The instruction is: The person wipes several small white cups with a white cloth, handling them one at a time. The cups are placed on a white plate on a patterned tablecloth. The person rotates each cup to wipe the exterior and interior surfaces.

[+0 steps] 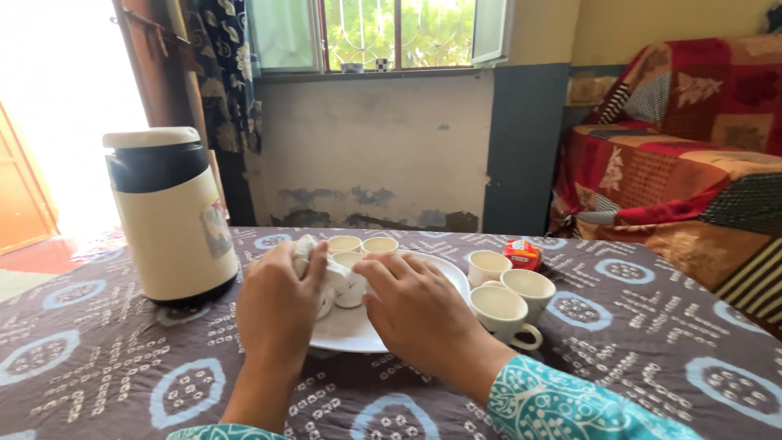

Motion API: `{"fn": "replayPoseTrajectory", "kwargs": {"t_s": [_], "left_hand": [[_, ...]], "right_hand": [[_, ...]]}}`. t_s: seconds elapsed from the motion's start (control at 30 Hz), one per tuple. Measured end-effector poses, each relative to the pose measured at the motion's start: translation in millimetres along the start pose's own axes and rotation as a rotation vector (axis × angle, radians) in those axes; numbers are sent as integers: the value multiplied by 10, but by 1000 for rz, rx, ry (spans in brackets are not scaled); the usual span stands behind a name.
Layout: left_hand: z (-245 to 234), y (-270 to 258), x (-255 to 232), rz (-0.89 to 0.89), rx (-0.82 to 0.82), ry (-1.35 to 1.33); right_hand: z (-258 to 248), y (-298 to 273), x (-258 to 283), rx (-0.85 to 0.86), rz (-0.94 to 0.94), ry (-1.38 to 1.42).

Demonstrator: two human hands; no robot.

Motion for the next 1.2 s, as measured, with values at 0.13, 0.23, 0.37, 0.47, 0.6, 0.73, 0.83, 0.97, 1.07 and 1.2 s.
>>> {"fn": "replayPoseTrajectory", "kwargs": {"t_s": [0.13, 0.23, 0.37, 0.47, 0.6, 0.73, 0.83, 0.97, 1.07, 1.2], "left_hand": [[-25, 12, 126, -75, 6, -14], [30, 0, 203, -144, 105, -6], [154, -39, 266, -167, 265, -20], [241, -31, 341, -186, 359, -6], [313, -32, 388, -155, 417, 80], [389, -106, 394, -220, 601, 203], [347, -121, 366, -235, 564, 206], [179, -89, 375, -311, 402, 114], [57, -17, 421, -382, 234, -4], [117, -68, 563, -642, 75, -594]], "right_hand": [[216, -4, -95, 38, 169, 107], [322, -76, -127, 59, 161, 173], [395, -216, -169, 119, 138, 183], [414, -258, -120, 116, 103, 169], [426, -265, -105, 123, 116, 162], [414, -274, -96, 107, 106, 149], [422, -281, -112, 116, 127, 153], [403, -280, -134, 121, 169, 161], [397, -273, -139, 133, 204, 167], [397, -265, -151, 138, 217, 167]]}}
Point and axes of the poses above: each hand's wrist, its own y-axis towards the middle knuckle, its own z-axis out of the palm, x = y × z, the point moved 6 cm from there along y, towards the middle knuckle, and after that the axes turned 9 degrees about z, right-handed, at the moved point
